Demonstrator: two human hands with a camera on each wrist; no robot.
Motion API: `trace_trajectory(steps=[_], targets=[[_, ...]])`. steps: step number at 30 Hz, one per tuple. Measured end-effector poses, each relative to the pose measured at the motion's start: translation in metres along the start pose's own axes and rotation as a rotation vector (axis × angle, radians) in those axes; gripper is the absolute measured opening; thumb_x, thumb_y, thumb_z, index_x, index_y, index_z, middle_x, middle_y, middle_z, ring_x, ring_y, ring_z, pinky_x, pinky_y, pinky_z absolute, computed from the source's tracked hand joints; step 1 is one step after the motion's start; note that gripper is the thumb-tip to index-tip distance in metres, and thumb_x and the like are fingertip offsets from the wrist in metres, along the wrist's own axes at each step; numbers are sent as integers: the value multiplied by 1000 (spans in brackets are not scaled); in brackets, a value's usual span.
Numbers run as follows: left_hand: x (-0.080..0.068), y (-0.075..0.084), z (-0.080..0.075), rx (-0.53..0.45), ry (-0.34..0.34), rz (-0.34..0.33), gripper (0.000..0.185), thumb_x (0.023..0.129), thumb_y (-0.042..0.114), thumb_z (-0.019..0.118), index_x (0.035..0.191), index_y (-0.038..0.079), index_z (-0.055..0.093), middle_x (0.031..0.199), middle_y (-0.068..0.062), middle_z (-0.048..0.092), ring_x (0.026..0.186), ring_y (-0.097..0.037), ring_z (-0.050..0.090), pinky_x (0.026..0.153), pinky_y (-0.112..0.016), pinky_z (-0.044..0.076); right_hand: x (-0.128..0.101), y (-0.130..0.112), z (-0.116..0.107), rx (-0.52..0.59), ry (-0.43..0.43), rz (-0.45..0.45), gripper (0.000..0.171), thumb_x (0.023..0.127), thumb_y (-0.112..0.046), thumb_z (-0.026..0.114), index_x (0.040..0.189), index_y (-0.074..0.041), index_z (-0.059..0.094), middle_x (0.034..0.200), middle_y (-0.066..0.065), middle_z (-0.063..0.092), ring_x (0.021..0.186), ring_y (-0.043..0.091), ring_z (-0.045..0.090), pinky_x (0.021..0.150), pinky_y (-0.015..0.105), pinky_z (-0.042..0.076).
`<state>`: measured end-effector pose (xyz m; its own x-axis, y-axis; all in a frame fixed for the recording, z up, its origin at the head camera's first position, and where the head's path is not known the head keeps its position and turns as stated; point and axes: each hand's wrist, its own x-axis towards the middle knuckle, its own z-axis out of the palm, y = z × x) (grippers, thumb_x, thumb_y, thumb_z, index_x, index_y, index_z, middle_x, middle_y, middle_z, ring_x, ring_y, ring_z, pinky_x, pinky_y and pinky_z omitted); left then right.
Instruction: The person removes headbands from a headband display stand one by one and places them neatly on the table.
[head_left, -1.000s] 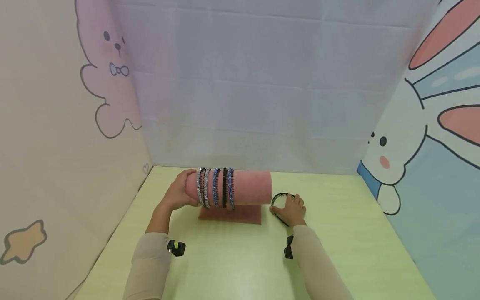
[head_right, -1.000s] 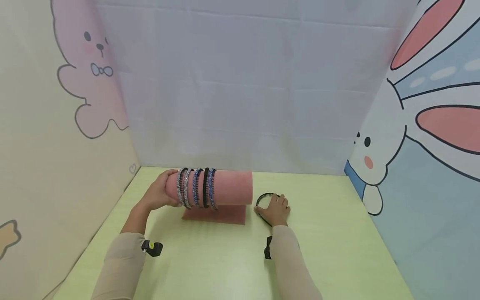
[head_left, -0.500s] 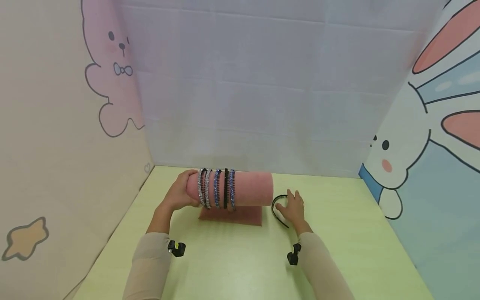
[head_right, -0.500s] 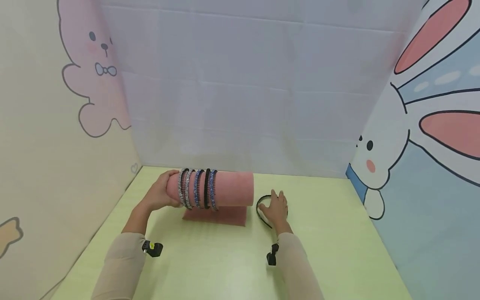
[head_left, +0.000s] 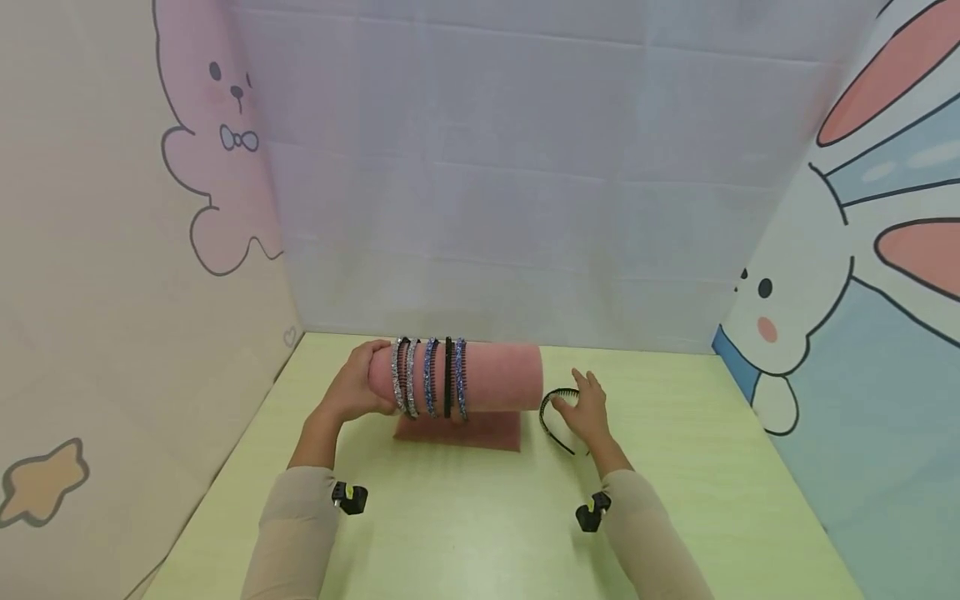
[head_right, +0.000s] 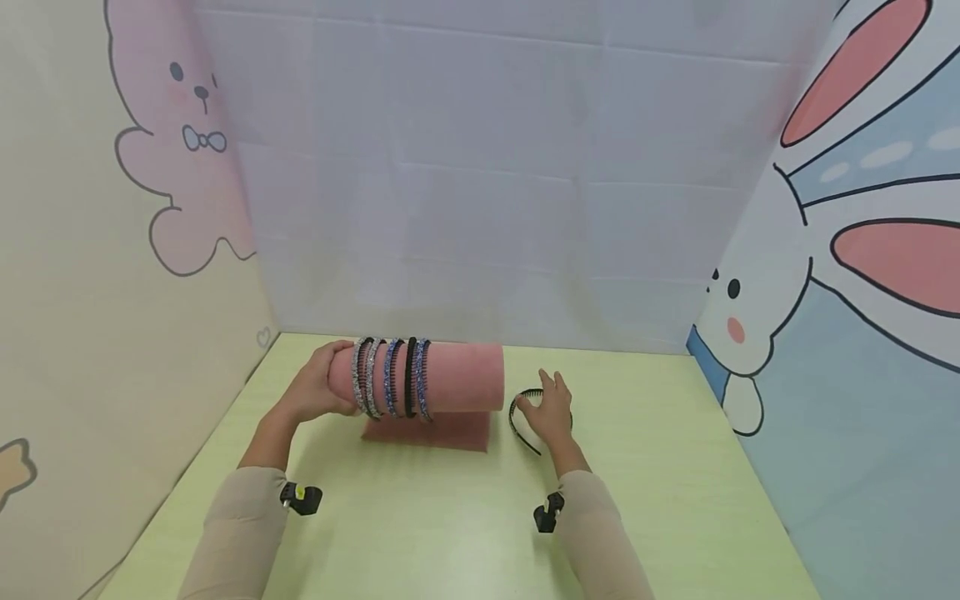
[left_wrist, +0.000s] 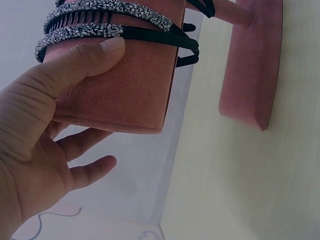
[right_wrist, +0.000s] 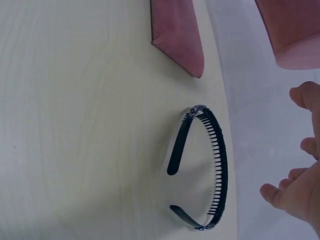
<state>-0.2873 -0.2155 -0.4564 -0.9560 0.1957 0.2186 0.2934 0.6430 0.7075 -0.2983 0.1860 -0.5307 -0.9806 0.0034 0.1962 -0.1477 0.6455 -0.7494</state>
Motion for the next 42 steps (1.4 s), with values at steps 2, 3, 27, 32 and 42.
trace_trajectory(steps=[2, 3, 27, 32, 42], targets=[[0, 0, 0, 2, 1, -1, 112, 42, 8, 93, 137, 10, 33, 132, -13, 38, 114, -32, 42, 92, -50, 38, 1, -3, -3, 6, 13, -14, 68, 86, -19, 67, 139, 6, 33, 143, 33, 17, 129, 51, 15, 98, 63, 22], [0, -1, 0, 3, 0, 2, 112, 42, 8, 93, 137, 10, 33, 132, -14, 37, 114, -32, 41, 92, -51, 38, 1, -5, -5, 6, 19, -20, 68, 86, -19, 67, 139, 6, 33, 143, 33, 18, 129, 51, 15, 98, 62, 22], [0, -4, 0, -52, -22, -8, 114, 43, 7, 93, 139, 12, 32, 135, -14, 35, 115, -33, 40, 92, -51, 37, 2, -49, -30, 187, 49, -166, 63, 86, -26, 65, 139, -3, 39, 139, 20, 35, 126, 37, 33, 99, 52, 30], [1, -2, -1, -75, -42, -28, 114, 44, 4, 93, 140, 13, 30, 137, -13, 33, 117, -33, 38, 92, -51, 37, 7, -57, -32, 186, 18, -201, 65, 86, -27, 65, 140, -5, 37, 140, 18, 35, 127, 35, 32, 99, 50, 30], [3, -5, -1, -91, -63, -51, 115, 45, 0, 91, 141, 15, 29, 137, -12, 33, 117, -34, 39, 92, -52, 37, 12, -77, -32, 182, -40, -292, 68, 84, -25, 66, 141, -5, 35, 141, 18, 33, 127, 35, 33, 100, 51, 29]])
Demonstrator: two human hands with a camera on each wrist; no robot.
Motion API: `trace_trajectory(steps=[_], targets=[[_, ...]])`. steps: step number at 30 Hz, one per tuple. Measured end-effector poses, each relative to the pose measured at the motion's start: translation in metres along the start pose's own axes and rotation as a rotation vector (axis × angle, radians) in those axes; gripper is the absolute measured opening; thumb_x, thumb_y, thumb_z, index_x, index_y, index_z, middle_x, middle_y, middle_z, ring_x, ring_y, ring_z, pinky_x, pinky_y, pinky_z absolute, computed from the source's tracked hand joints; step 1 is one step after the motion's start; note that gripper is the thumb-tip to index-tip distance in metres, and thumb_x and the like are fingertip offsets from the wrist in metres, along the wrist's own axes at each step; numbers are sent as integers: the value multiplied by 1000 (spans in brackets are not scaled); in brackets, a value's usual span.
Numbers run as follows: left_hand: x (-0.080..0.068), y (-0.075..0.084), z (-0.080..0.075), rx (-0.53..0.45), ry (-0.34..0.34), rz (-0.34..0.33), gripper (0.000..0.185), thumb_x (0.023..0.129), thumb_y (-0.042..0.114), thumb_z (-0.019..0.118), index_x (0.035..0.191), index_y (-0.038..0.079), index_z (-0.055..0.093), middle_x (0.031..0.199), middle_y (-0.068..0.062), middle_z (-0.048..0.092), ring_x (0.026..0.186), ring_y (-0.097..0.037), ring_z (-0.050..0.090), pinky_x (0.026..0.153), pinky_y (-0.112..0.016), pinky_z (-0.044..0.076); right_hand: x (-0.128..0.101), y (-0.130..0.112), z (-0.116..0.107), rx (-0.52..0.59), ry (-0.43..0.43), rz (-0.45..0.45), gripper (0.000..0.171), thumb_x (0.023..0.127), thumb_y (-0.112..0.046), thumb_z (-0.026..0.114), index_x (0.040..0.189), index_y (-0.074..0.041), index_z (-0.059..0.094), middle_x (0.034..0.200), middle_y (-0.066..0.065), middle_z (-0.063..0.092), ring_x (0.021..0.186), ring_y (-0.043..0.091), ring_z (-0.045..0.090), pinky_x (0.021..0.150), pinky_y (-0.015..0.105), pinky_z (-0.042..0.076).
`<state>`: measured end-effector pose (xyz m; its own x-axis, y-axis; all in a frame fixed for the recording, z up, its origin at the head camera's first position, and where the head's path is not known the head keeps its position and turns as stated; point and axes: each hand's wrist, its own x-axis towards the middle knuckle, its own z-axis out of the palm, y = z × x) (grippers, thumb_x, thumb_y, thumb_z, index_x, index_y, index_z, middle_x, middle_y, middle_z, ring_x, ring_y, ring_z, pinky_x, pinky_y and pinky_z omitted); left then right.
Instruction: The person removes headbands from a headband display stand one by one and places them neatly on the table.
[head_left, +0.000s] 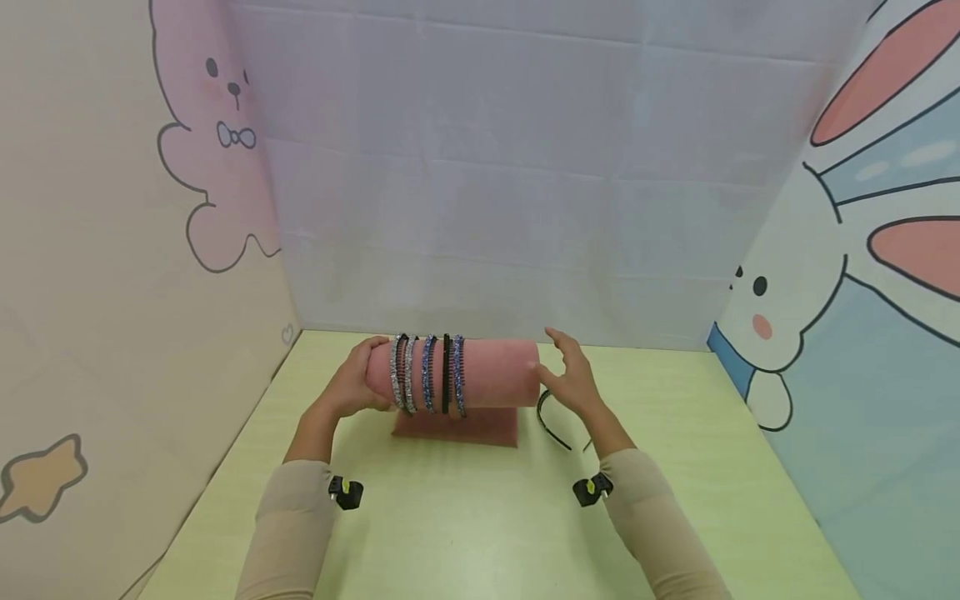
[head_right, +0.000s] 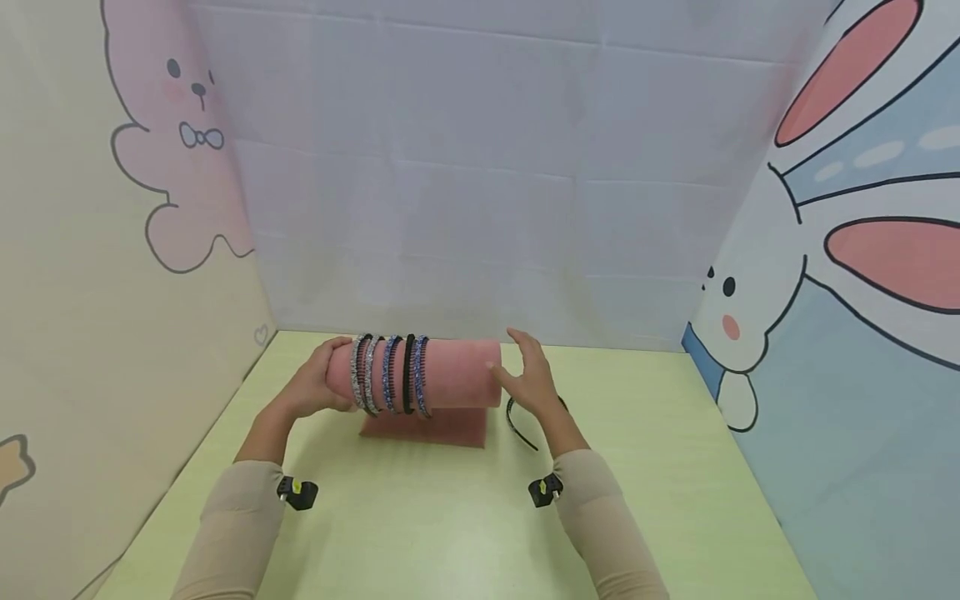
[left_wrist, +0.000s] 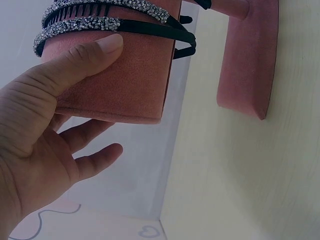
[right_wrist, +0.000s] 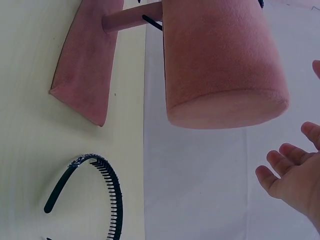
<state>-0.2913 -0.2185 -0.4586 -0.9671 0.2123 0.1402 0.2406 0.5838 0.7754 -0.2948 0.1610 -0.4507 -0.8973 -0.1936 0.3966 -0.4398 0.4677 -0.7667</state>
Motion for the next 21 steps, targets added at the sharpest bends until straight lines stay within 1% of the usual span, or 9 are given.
trace_trajectory(steps=[3, 7, 10, 13, 17, 21], targets=[[0, -1, 0, 7, -2, -2, 115, 45, 1, 92, 140, 15, 29, 137, -12, 34, 117, -34, 40, 92, -52, 38, 2, -7, 3, -11, -26, -14, 69, 83, -27, 66, 142, -6, 35, 142, 16, 33, 127, 34, 33, 99, 52, 29], [0, -1, -1, 18, -1, 15, 115, 45, 4, 92, 141, 14, 29, 137, -12, 35, 116, -34, 41, 91, -52, 38, 6, -16, 7, -34, -62, -28, 70, 83, -30, 66, 142, -7, 35, 142, 15, 34, 128, 33, 33, 99, 52, 29], [0, -1, -1, 20, 2, 29, 115, 46, 5, 92, 141, 13, 29, 136, -13, 36, 115, -34, 42, 91, -52, 39, 9, -21, 11, -52, -96, -57, 72, 83, -29, 67, 142, -5, 35, 143, 16, 33, 130, 32, 31, 100, 52, 28], [0, -1, -2, 20, -3, 25, 115, 47, 6, 92, 142, 14, 27, 137, -13, 36, 114, -34, 42, 90, -52, 39, 14, -25, 15, -66, -124, -91, 73, 82, -28, 69, 142, -5, 35, 143, 15, 34, 131, 30, 29, 102, 50, 27], [-1, -2, -2, 16, -6, 5, 116, 48, 6, 92, 143, 16, 26, 137, -13, 36, 114, -34, 43, 89, -51, 40, 19, -25, 20, -73, -130, -137, 74, 80, -27, 71, 141, -5, 36, 141, 15, 37, 130, 30, 30, 103, 48, 26], [-1, -2, -1, 2, -13, -12, 116, 48, 4, 91, 143, 17, 26, 137, -13, 36, 114, -35, 43, 88, -52, 41, 23, -24, 24, -80, -124, -179, 74, 78, -26, 73, 140, -4, 38, 140, 15, 38, 129, 31, 32, 102, 49, 26]])
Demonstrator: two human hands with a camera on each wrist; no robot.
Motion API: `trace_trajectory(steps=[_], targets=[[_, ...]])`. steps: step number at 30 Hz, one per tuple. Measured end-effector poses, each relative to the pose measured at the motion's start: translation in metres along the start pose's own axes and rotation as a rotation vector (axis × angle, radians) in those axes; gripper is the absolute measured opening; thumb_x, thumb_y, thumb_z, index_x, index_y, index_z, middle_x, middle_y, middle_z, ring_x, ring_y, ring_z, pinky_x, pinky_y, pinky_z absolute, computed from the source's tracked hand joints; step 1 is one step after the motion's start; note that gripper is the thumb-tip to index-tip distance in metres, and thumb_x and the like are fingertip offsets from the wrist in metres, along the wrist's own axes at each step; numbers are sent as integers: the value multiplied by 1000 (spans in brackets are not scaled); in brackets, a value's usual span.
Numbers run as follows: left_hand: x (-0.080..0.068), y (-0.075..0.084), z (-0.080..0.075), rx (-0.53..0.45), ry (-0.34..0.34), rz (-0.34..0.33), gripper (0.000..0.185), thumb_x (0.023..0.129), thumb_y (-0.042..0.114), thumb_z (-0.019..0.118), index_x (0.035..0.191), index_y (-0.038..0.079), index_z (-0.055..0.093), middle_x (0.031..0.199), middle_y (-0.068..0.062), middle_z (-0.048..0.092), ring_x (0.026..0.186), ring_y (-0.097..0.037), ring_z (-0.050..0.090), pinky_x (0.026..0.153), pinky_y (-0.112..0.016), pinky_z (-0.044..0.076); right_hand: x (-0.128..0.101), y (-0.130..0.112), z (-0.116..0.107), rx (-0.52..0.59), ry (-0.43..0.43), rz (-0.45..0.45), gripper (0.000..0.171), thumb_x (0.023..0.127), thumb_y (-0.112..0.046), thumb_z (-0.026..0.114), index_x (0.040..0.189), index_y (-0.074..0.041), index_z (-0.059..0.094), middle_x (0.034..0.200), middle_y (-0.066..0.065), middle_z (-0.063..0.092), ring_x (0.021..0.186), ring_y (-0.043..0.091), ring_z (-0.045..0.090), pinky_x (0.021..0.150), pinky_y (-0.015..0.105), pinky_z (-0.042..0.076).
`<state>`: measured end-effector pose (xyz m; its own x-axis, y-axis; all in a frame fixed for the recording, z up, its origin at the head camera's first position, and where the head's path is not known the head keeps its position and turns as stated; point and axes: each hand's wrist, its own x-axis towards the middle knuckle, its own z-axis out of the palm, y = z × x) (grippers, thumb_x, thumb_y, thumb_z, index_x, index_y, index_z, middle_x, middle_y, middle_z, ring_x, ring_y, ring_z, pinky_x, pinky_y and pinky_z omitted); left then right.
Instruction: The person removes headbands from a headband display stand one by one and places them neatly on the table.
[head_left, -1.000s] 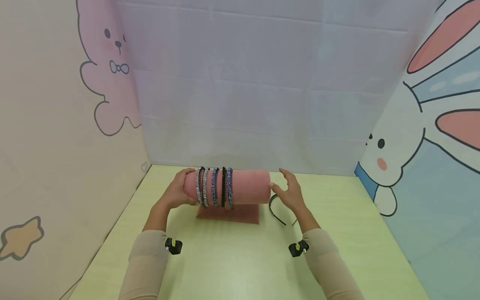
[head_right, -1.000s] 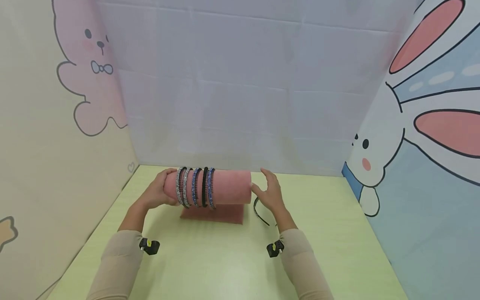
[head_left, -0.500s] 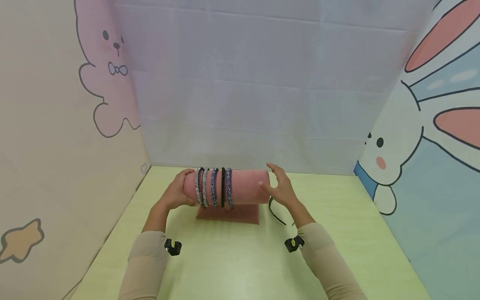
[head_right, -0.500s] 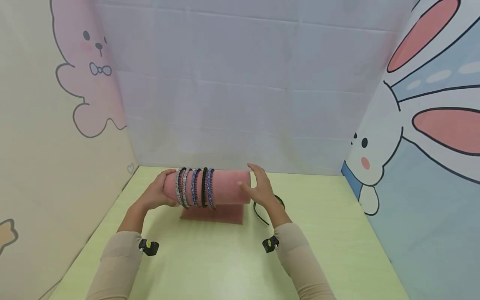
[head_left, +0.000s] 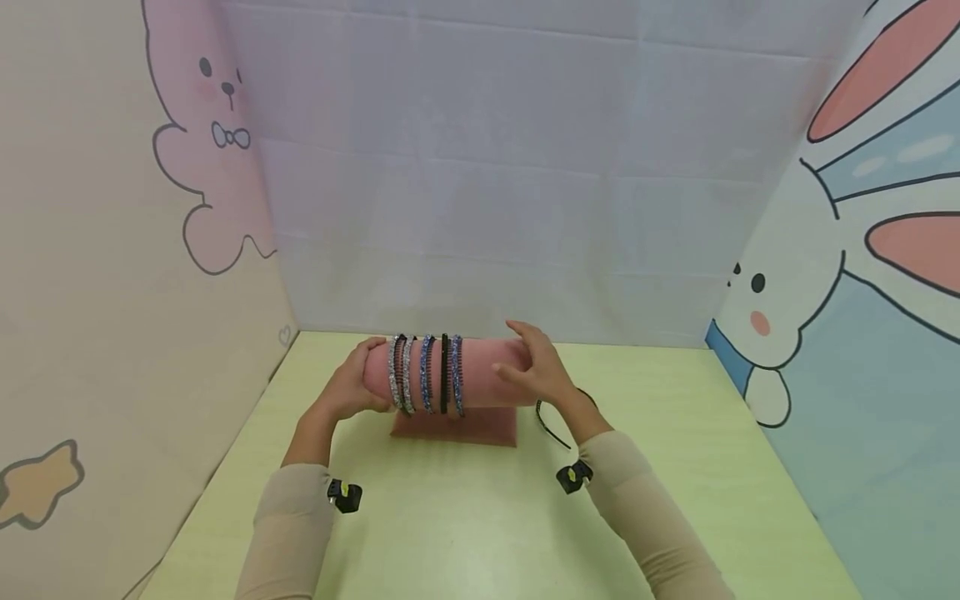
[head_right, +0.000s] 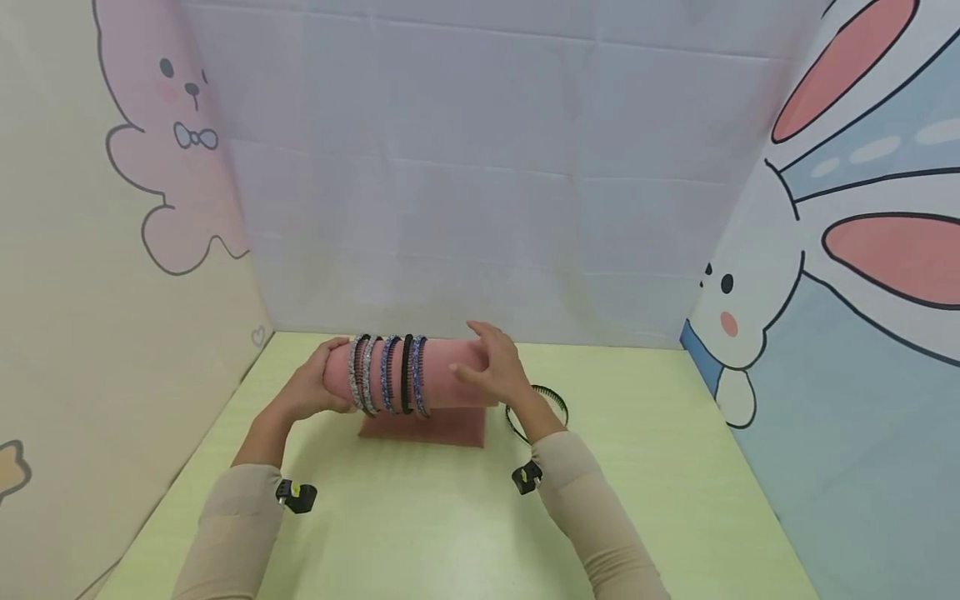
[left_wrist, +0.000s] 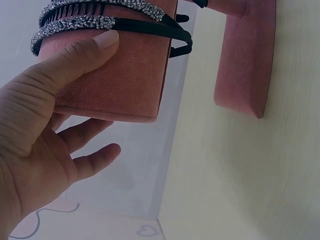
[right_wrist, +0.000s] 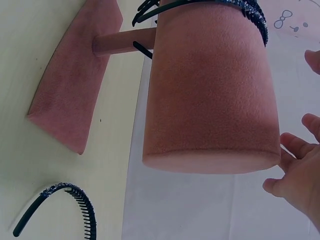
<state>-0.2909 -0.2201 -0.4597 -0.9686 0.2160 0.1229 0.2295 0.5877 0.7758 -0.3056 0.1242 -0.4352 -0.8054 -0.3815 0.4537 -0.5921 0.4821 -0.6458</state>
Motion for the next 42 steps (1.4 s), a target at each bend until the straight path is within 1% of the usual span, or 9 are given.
trace_trajectory(steps=[5, 9, 13, 17, 24, 28, 33, 38, 42], targets=[[-1, 1, 0, -13, -1, -9, 116, 48, 3, 91, 142, 18, 27, 137, -13, 37, 113, -36, 44, 88, -52, 41, 6, -2, 4, -43, -22, -30, 76, 78, -29, 73, 140, -5, 37, 141, 14, 37, 130, 29, 30, 104, 48, 25], [-2, 0, 0, -11, 1, -15, 116, 48, 3, 91, 143, 19, 26, 137, -13, 38, 113, -35, 44, 88, -51, 41, 10, -5, 6, -58, -42, -38, 76, 78, -29, 73, 140, -3, 37, 141, 16, 37, 131, 29, 29, 105, 46, 23], [-3, 0, 0, -7, 10, -25, 115, 48, 3, 91, 142, 21, 27, 136, -11, 39, 113, -34, 45, 88, -50, 42, 15, -11, 7, -60, -67, -7, 77, 78, -30, 73, 141, -6, 36, 142, 13, 36, 131, 28, 30, 104, 46, 24], [-3, 1, 0, -5, 11, -14, 115, 48, 4, 91, 142, 20, 27, 136, -12, 39, 112, -35, 45, 87, -51, 42, 22, -17, 7, -52, -88, 9, 78, 78, -29, 73, 143, -10, 35, 143, 10, 37, 131, 27, 30, 104, 48, 25], [-2, 1, -1, 12, 16, -3, 115, 48, 6, 92, 142, 18, 28, 136, -13, 38, 113, -35, 44, 88, -51, 41, 33, -22, 12, -71, -178, -23, 82, 75, -29, 75, 144, -11, 33, 145, 7, 34, 132, 24, 27, 104, 46, 25], [-2, 0, 0, 2, 13, -7, 115, 48, 5, 92, 142, 19, 28, 136, -12, 38, 113, -35, 44, 88, -51, 41, 38, -25, 13, -108, -214, -32, 84, 73, -34, 76, 143, -11, 35, 144, 6, 35, 132, 24, 26, 104, 48, 24], [-1, -1, -1, -3, 9, -7, 115, 47, 5, 92, 142, 19, 27, 137, -11, 38, 113, -34, 44, 88, -51, 41, 44, -25, 15, -171, -255, -39, 85, 71, -45, 76, 141, -16, 38, 142, 6, 37, 131, 25, 28, 102, 51, 25], [-1, -2, 0, -14, 9, -9, 115, 47, 5, 91, 142, 20, 28, 136, -11, 38, 112, -34, 45, 87, -50, 42, 50, -22, 19, -192, -311, -20, 91, 67, -53, 76, 143, -25, 35, 144, 3, 33, 131, 25, 27, 100, 54, 26], [-2, -2, 1, -22, 11, -15, 116, 46, 6, 92, 142, 21, 28, 135, -11, 39, 111, -34, 45, 86, -50, 42, 53, -21, 24, -208, -362, 1, 94, 66, -58, 74, 144, -28, 32, 145, 3, 31, 131, 25, 28, 99, 56, 25]])
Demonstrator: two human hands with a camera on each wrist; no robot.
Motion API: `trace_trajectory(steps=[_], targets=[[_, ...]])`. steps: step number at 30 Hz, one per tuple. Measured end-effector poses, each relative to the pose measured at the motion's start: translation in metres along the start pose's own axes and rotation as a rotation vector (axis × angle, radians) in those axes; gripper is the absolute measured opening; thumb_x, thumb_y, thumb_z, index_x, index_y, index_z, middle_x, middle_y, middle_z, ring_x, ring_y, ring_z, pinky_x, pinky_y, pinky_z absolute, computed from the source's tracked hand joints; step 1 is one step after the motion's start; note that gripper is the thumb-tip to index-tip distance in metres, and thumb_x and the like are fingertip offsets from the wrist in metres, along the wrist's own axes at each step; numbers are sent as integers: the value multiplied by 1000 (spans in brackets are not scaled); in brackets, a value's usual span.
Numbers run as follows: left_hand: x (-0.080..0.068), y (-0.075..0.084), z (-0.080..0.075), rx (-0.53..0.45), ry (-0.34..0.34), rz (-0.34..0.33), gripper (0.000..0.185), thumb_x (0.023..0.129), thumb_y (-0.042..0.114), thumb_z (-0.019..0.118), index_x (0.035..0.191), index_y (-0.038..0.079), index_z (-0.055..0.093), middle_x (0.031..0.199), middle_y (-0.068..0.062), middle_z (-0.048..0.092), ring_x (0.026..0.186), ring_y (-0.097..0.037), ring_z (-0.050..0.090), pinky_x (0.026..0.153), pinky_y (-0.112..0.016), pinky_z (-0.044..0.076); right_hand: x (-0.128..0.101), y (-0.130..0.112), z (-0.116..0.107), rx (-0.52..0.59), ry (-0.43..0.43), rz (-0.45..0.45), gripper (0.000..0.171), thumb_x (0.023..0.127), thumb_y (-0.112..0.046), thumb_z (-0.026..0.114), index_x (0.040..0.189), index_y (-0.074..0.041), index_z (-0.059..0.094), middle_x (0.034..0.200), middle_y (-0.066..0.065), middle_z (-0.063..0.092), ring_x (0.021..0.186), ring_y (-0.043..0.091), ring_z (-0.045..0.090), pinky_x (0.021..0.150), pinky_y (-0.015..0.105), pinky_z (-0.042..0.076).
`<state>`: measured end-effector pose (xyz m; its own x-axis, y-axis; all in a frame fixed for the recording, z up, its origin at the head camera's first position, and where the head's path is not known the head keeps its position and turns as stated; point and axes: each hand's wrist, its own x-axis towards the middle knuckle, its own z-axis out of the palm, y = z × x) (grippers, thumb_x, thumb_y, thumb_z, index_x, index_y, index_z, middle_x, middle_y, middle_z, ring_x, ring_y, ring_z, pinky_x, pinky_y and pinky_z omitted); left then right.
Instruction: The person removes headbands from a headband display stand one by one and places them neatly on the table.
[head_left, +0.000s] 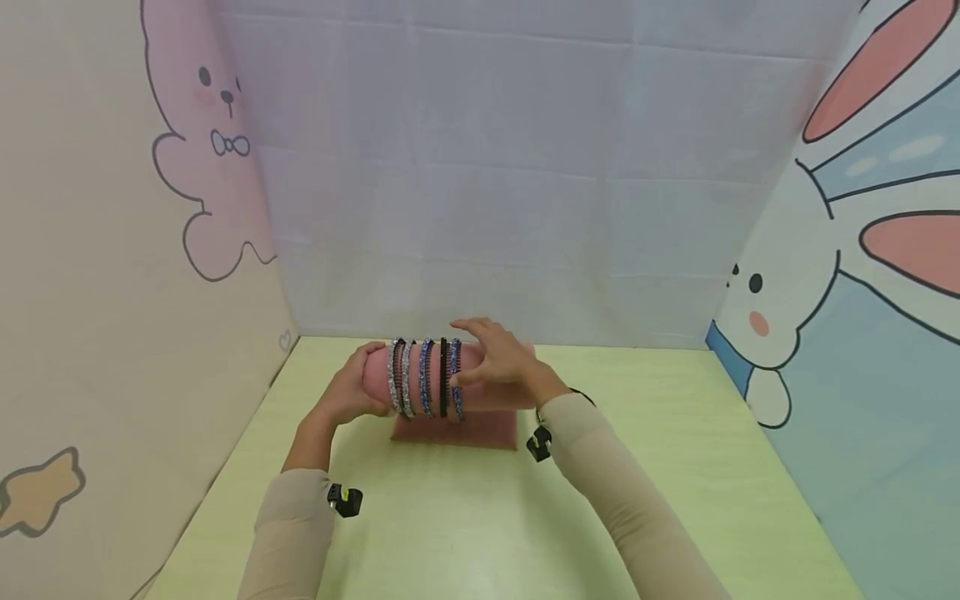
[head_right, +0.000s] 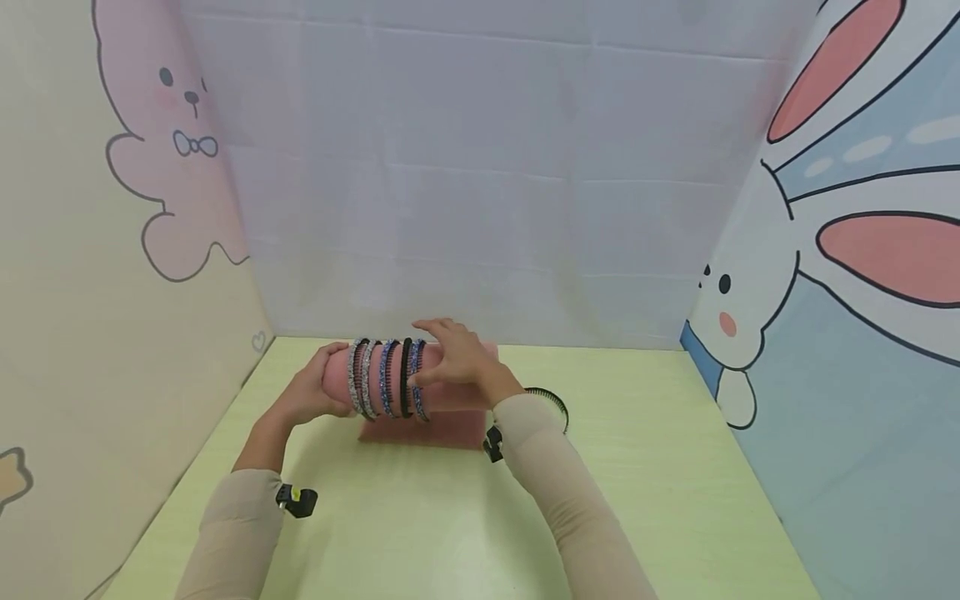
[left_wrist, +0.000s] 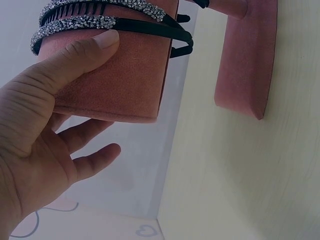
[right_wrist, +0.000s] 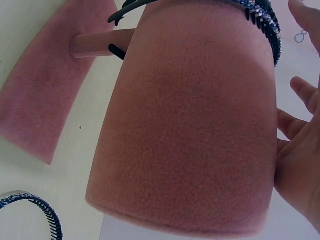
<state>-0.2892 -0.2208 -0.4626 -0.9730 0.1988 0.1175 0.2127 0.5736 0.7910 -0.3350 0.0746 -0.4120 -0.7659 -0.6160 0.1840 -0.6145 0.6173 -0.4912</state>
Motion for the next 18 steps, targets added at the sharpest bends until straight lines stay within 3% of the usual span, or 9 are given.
trace_trajectory(steps=[18], targets=[[1, -1, 0, 20, 9, 41, 113, 47, 7, 91, 141, 18, 29, 134, -12, 39, 109, -34, 46, 84, -50, 43, 14, -1, 10, -242, -154, 77, 102, 62, -70, 67, 145, -25, 30, 141, 4, 38, 126, 25, 36, 98, 52, 27]])
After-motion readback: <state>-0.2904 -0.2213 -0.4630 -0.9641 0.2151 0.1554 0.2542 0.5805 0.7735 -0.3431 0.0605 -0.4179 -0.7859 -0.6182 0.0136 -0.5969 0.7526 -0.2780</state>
